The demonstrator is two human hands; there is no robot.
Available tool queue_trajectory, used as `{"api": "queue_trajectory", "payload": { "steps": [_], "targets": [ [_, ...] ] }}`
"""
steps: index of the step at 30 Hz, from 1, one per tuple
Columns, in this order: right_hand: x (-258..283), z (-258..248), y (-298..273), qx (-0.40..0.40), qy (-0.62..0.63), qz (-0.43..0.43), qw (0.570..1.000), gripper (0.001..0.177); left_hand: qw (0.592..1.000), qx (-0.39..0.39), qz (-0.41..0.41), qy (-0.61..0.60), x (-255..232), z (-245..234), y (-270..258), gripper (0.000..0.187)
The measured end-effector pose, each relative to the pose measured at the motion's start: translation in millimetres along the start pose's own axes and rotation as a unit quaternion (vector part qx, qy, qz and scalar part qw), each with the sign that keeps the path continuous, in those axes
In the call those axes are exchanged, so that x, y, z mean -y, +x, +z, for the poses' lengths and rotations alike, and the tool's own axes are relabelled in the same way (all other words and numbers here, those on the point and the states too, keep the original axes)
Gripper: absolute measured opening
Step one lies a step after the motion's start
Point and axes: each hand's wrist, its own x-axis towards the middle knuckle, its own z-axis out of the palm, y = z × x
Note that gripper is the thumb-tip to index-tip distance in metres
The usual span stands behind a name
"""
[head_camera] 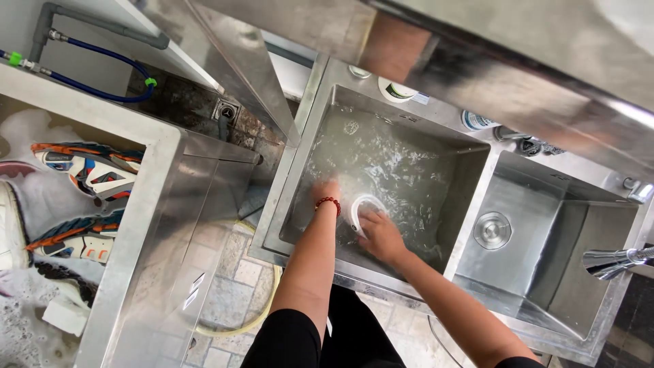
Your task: Cleaning a pair of white clogs using soap and water at a shoe washing station.
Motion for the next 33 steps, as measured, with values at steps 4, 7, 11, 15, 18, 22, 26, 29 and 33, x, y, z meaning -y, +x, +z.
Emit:
{"api": "queue_trajectory", "payload": {
  "steps": [4, 7, 11, 15, 18, 22, 26, 29, 33],
  "targets": [
    [2, -16, -26, -0.163, -0.443, -0.19, 0.861, 0.041, 0.988, -0.056, -0.058, -0.134, -30, -35, -33, 0.045],
    [14, -25, -40, -0.187, -0.407, 0.044, 0.893, 0.047, 0.97, -0.008, -0.055, -0.238, -33, -33, -30, 0.058],
    [-37, -40, -33, -0.311, -0.096, 0.122, 0.938, 0.055, 0.884, 0.029, -0.028, -0.465, -74, -68, -59, 0.066],
    [-78, -41, -21, -0.241, 0.269, 0.196, 0.911, 0.039, 0.82, 0.128, 0.035, -0.556, -90, -86, -85, 0.06],
    [-60, -38, -29, -0.263, 0.285, 0.173, 0.905, 0.038, 0.808, 0.203, 0.108, -0.543, -122, -129, -116, 0.056],
    [-31, -42, -37, -0.252, 0.317, 0.081, 0.911, 0.046, 0.846, 0.22, 0.161, -0.458, -165, -172, -150, 0.056],
    [-7, -47, -46, -0.205, 0.42, 0.041, 0.883, 0.047, 0.836, 0.238, 0.242, -0.43, -188, -184, -163, 0.049],
    [0, -53, -50, -0.187, 0.47, 0.031, 0.862, 0.058, 0.825, 0.247, 0.28, -0.426, -203, -197, -183, 0.045],
    [15, -58, -56, -0.122, 0.551, -0.013, 0.825, 0.073, 0.817, 0.241, 0.322, -0.413, -220, -224, -214, 0.041]
  ]
}}
